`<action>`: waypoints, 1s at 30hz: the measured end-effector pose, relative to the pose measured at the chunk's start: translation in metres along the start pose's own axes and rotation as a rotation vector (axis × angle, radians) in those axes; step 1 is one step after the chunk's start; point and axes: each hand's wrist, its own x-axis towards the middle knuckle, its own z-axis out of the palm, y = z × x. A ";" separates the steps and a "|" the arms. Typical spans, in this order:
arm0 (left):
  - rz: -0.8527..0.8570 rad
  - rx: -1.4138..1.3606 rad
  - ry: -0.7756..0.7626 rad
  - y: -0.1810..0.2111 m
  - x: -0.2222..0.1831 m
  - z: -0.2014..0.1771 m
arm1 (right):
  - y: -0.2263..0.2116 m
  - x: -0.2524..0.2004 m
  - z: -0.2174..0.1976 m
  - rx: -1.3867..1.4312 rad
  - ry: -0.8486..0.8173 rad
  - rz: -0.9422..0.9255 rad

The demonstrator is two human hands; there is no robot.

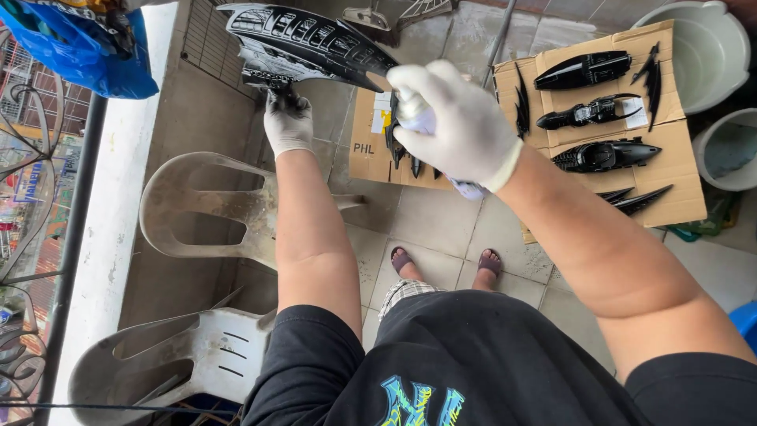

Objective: Spray painting various black plastic motorcycle or automotive components laid out on cardboard.

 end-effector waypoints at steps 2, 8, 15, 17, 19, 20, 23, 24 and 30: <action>-0.007 -0.006 -0.002 -0.001 0.005 -0.003 | 0.006 -0.024 0.000 0.015 -0.134 0.090; 0.011 0.022 0.023 -0.006 0.003 -0.005 | -0.007 0.005 -0.010 -0.022 0.016 -0.043; 0.027 0.066 -0.023 -0.005 0.029 -0.024 | 0.020 -0.030 0.026 -0.092 0.030 0.069; 0.056 0.108 -0.016 -0.009 0.047 -0.039 | 0.016 -0.046 0.015 -0.081 0.007 0.139; 0.072 0.123 -0.007 -0.009 0.045 -0.038 | -0.002 -0.012 0.014 -0.034 0.037 0.083; 0.082 0.141 -0.006 -0.015 0.045 -0.035 | -0.009 0.004 0.012 0.006 0.074 0.032; 0.093 0.124 0.014 -0.033 0.041 -0.024 | -0.009 0.050 0.044 0.032 0.131 0.037; 0.093 0.125 0.016 -0.031 0.032 -0.019 | -0.004 0.052 0.050 0.033 0.130 0.037; 0.197 0.187 0.087 -0.017 -0.029 0.027 | 0.037 -0.023 0.053 -0.121 0.043 0.116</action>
